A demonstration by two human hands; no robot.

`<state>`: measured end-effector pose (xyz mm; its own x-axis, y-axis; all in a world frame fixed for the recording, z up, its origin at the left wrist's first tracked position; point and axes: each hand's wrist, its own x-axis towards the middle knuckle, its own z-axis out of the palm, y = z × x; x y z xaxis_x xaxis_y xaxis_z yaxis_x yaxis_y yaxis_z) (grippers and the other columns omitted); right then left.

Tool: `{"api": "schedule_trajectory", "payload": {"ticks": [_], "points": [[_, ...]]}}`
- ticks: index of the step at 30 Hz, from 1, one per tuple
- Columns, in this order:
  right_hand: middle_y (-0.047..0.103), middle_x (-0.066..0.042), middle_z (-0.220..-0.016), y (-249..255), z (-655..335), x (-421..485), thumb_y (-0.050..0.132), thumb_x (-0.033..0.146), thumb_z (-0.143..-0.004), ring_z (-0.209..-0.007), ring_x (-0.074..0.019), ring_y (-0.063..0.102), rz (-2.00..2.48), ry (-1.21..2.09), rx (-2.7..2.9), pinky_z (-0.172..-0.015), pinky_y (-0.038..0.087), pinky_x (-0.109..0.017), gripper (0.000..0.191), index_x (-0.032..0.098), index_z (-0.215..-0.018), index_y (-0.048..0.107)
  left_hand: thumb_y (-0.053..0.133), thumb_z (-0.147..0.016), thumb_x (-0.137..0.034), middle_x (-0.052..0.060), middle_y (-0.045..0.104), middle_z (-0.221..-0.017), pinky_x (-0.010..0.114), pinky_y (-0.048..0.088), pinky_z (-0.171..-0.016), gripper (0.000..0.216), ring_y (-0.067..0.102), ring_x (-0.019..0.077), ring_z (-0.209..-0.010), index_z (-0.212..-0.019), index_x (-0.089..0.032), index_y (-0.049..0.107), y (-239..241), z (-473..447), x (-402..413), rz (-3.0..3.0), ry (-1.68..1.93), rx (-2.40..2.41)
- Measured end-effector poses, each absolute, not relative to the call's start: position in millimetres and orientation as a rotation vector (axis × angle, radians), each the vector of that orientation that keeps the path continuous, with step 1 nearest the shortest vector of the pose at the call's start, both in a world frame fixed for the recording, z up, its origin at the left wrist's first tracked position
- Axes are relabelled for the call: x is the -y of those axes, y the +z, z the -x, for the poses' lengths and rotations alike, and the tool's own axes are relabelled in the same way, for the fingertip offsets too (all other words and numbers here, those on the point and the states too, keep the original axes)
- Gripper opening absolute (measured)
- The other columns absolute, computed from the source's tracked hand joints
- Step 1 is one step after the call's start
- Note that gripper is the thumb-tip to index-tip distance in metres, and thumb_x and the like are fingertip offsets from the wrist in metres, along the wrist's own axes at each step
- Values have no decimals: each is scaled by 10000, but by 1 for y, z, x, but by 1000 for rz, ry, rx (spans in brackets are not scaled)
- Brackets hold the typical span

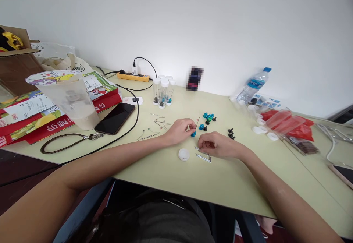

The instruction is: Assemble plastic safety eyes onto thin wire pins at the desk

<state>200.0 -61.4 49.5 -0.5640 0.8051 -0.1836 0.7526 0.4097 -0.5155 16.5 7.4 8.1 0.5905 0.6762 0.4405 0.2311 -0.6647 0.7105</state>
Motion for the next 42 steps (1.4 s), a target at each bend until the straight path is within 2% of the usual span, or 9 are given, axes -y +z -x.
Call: {"api": "schedule_trajectory", "payload": {"ticks": [8,27,42], "points": [[585,-33,-828,51,-197,63,490,259,-801,-627,-124,498,1372,746,2594,-552,394,-249,121,190,-824,587,507,-751,-142,-14,598,-725,240,372,-607,89,455,103,-591,-727,-176,586,6,-16,-7,-2213,1013,-781],[528,-20,-779,48,-197,61,471,289,-823,-629,-129,452,1400,720,2605,-560,361,-251,121,192,-809,543,466,-783,-164,-1,610,-767,246,379,-626,142,492,121,-654,-750,-182,603,6,-16,-8,-2228,996,-751],[548,-24,-807,52,-201,62,475,261,-813,-645,-133,499,1415,698,2616,-568,390,-251,109,201,-825,565,476,-801,-212,-1,623,-763,237,373,-601,150,488,113,-630,-765,-187,620,9,-17,-6,-2188,1021,-775]]}}
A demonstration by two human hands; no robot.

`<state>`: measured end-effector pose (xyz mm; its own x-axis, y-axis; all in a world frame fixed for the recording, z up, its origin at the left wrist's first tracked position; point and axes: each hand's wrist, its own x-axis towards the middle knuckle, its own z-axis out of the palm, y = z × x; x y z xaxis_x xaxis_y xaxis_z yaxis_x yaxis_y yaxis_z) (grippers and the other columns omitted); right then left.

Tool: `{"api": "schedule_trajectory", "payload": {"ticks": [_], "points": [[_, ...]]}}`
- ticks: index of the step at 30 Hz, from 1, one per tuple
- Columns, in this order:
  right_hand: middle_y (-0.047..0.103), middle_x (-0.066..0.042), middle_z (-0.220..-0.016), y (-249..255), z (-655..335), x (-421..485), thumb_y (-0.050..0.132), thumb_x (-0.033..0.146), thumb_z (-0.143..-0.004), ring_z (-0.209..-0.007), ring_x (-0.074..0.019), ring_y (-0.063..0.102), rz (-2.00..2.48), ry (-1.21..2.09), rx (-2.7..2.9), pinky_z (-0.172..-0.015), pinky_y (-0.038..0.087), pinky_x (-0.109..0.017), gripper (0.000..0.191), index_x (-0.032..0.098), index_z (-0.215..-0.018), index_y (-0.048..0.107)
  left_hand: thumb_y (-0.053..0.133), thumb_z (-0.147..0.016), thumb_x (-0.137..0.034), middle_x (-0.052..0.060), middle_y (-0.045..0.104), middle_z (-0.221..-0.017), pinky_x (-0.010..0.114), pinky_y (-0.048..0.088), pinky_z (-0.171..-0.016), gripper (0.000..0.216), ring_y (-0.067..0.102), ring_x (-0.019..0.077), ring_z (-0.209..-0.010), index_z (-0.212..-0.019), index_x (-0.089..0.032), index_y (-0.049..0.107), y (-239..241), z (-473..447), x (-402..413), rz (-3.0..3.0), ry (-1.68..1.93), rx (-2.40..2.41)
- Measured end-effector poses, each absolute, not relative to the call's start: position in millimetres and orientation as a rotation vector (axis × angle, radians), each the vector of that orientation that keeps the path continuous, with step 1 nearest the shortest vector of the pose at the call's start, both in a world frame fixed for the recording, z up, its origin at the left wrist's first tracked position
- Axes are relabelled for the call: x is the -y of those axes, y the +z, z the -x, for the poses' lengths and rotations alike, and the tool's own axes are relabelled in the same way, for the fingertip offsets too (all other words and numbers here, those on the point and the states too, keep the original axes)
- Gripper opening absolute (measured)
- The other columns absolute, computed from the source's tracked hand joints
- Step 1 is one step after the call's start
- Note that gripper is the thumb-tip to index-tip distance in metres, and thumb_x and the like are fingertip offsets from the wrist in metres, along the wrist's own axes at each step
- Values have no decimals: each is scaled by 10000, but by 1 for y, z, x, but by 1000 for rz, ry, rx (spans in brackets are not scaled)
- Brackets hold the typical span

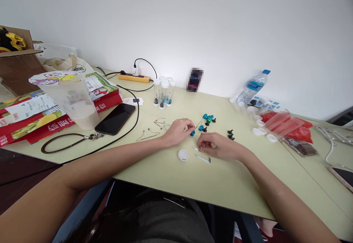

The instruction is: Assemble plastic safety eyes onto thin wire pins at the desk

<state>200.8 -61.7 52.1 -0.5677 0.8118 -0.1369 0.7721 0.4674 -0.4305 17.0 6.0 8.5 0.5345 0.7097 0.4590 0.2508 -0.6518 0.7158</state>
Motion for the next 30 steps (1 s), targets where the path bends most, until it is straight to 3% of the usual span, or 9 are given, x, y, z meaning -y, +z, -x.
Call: {"api": "schedule_trajectory", "payload": {"ticks": [9,17,22,26,30], "points": [[548,-39,-801,55,-193,71,393,156,-830,-631,-143,522,1509,275,2763,-553,363,-260,157,198,-780,536,444,-832,-318,-10,612,-778,232,329,-503,210,396,83,-507,-818,-188,607,13,6,4,-2096,1005,-834],[540,-35,-785,50,-186,76,345,98,-880,-607,-134,533,1488,-151,2885,-541,333,-252,212,169,-745,493,503,-790,-265,5,633,-825,237,369,-587,155,496,113,-639,-804,-179,632,39,34,-17,-2322,715,-801],[545,-34,-793,51,-186,79,362,47,-870,-603,-127,522,1406,-275,2915,-533,306,-238,222,162,-730,489,600,-733,-381,18,618,-923,238,379,-671,247,526,146,-799,-886,-189,629,59,52,-22,-2392,377,-552],[544,-35,-762,50,-184,79,382,82,-875,-589,-127,519,1361,-319,2909,-533,304,-239,186,162,-752,497,713,-592,-444,29,577,-978,261,360,-768,445,493,207,-965,-952,-208,599,51,44,-1,-2511,171,-391],[527,-15,-683,53,-180,79,365,139,-894,-551,-127,493,1378,-330,2857,-515,299,-241,169,171,-766,470,704,-632,-356,32,548,-984,252,355,-783,344,493,195,-967,-907,-198,571,37,34,10,-2485,165,-259]]}}
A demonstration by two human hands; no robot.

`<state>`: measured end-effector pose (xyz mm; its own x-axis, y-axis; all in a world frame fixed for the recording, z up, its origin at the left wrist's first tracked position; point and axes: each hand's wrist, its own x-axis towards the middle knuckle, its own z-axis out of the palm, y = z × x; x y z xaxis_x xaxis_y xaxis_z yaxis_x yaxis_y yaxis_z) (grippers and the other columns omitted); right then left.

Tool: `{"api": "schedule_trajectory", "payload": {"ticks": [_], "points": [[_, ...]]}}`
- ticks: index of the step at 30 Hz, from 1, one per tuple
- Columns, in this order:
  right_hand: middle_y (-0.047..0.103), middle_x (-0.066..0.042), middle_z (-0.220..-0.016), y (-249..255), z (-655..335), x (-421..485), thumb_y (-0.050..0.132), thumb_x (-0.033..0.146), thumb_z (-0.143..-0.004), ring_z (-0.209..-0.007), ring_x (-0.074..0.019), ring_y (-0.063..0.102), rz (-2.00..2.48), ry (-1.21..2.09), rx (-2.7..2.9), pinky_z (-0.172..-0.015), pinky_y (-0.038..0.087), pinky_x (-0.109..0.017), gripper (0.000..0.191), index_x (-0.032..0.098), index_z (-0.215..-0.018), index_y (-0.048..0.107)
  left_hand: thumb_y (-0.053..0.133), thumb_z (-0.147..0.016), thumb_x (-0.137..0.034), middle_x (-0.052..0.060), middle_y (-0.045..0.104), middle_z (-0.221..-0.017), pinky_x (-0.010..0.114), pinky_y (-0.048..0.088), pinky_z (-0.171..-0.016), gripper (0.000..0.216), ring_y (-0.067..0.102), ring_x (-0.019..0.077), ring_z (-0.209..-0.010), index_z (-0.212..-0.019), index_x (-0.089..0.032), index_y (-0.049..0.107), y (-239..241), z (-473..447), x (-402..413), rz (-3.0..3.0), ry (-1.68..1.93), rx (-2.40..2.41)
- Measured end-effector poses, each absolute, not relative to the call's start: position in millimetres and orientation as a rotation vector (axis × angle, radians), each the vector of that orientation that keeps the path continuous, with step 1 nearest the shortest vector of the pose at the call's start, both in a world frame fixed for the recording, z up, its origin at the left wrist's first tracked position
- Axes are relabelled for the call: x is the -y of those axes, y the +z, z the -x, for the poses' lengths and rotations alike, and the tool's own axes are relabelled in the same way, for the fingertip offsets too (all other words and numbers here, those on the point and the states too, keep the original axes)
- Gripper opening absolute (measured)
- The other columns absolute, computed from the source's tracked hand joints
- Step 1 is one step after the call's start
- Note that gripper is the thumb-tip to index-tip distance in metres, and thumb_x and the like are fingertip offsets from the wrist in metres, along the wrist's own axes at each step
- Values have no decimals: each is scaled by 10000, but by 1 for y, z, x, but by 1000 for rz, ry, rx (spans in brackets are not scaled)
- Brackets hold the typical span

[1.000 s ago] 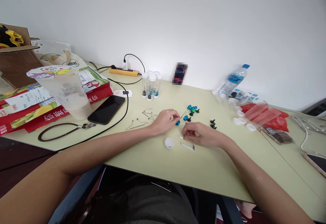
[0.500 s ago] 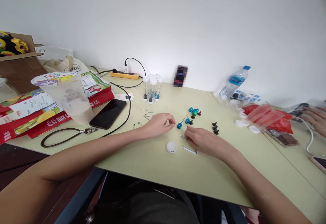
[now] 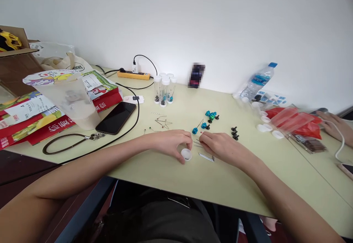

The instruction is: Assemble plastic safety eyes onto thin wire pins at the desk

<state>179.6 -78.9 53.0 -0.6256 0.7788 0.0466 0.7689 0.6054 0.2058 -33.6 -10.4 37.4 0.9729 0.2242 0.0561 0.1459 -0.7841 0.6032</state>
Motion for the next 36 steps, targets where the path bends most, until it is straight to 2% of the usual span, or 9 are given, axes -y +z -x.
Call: {"api": "schedule_trajectory", "payload": {"ticks": [4,8,14,17,23,31,36], "points": [[497,6,-635,55,-179,80,351,171,-906,-509,-116,437,-1405,267,-2854,-505,301,-235,155,182,-798,461,632,-674,-202,22,552,-952,233,360,-720,258,511,162,-867,-906,-198,521,37,35,9,-2446,205,-236],[510,6,-655,52,-180,81,375,200,-909,-548,-115,455,-1511,159,-3029,-535,338,-230,101,182,-906,475,549,-683,-134,6,562,-898,230,347,-684,242,510,147,-793,-909,-202,497,42,38,7,-2451,201,-278],[581,-53,-856,48,-176,82,367,200,-921,-723,-140,538,-1342,99,-3166,-631,396,-245,189,199,-1041,514,539,-672,-145,0,556,-835,231,341,-648,235,504,144,-746,-896,-199,491,40,38,3,-2465,217,-304],[573,-62,-887,44,-174,82,343,182,-927,-739,-142,543,-1276,107,-3138,-641,406,-247,236,210,-1065,533,551,-664,-150,4,556,-836,228,340,-617,256,510,143,-732,-909,-199,493,37,38,1,-2443,220,-318],[549,-58,-829,36,-175,80,335,211,-933,-662,-133,514,-1277,169,-3106,-591,394,-243,230,167,-1034,537,554,-680,-161,6,565,-837,220,355,-586,268,527,133,-704,-936,-203,486,33,38,-1,-2314,216,-342],[515,-33,-778,28,-172,84,313,133,-912,-591,-108,437,-1158,382,-3095,-528,324,-227,251,166,-1004,544,587,-676,-181,6,577,-846,226,384,-621,285,530,130,-717,-947,-202,501,30,36,-2,-2235,233,-325],[504,-33,-784,27,-170,86,312,117,-902,-580,-104,416,-1179,397,-3080,-524,318,-229,243,156,-991,534,597,-688,-206,3,579,-820,226,394,-609,275,533,127,-701,-945,-200,498,27,35,-2,-2222,268,-316]]}}
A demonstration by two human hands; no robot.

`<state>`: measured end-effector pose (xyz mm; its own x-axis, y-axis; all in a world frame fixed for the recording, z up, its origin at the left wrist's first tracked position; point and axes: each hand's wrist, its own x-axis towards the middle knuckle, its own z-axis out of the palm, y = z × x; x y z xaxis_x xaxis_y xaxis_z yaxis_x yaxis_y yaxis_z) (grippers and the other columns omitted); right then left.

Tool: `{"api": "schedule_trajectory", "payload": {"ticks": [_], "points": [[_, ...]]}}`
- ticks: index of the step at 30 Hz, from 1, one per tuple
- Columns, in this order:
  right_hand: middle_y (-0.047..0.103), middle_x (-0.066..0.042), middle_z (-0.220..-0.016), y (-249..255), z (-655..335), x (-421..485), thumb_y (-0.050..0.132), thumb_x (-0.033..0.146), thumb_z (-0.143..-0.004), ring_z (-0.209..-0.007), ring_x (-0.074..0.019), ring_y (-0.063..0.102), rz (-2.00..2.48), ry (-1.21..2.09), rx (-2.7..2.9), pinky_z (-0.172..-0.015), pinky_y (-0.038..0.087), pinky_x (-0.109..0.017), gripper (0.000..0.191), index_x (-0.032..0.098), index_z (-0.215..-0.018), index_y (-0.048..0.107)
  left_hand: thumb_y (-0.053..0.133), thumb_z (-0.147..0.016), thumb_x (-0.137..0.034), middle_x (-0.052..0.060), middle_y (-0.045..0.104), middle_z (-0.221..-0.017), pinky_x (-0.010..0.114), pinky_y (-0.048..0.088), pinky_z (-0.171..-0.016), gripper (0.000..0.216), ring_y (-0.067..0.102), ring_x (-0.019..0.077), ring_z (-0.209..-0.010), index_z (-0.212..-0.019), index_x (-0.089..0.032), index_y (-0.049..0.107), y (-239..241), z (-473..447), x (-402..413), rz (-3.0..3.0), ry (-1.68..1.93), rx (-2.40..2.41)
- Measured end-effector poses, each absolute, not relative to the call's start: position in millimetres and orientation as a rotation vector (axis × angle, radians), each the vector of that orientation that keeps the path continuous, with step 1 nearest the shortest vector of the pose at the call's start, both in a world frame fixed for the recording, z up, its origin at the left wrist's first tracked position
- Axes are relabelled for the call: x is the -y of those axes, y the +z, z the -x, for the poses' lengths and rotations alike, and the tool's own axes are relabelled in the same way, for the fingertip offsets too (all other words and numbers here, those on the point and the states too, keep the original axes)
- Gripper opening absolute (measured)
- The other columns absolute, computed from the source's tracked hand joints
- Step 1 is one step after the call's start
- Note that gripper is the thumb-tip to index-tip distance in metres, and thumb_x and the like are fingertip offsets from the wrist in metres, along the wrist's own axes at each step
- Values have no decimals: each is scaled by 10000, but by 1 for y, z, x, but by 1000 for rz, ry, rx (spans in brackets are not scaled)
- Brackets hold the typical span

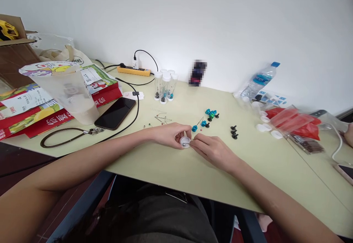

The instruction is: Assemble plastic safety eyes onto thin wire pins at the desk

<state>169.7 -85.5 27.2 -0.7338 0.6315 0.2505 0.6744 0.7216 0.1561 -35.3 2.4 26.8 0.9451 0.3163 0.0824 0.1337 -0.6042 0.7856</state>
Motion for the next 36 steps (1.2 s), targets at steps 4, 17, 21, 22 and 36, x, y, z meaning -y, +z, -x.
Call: {"api": "schedule_trajectory", "payload": {"ticks": [4,17,21,22,36], "points": [[502,-26,-793,28,-167,87,293,127,-911,-583,-107,422,1056,-319,2754,-521,307,-232,243,175,-985,519,600,-687,-195,6,580,-821,221,397,-600,283,537,125,-701,-949,-198,492,25,35,-2,-2204,271,-304],[509,-25,-805,29,-165,87,281,110,-907,-596,-117,421,1078,-388,2788,-518,280,-245,237,178,-936,507,604,-685,-203,3,570,-798,211,386,-586,274,519,117,-680,-931,-194,484,26,34,-2,-2219,263,-324],[513,-21,-796,29,-164,87,268,122,-914,-595,-119,432,1067,-350,2753,-513,278,-246,255,185,-933,514,608,-689,-218,1,569,-794,210,386,-584,273,514,114,-672,-932,-196,486,24,34,-2,-2213,264,-330],[516,-20,-799,29,-164,87,270,120,-912,-595,-120,433,1072,-351,2756,-513,276,-247,254,188,-936,514,612,-686,-215,1,569,-794,210,386,-584,277,514,113,-672,-932,-197,486,24,34,-2,-2208,266,-329],[526,-21,-788,35,-161,90,291,105,-908,-567,-122,421,1113,-373,2791,-512,290,-236,239,184,-908,517,630,-672,-201,-14,548,-774,201,377,-541,297,488,95,-614,-930,-197,482,22,33,-1,-2153,286,-309]]}}
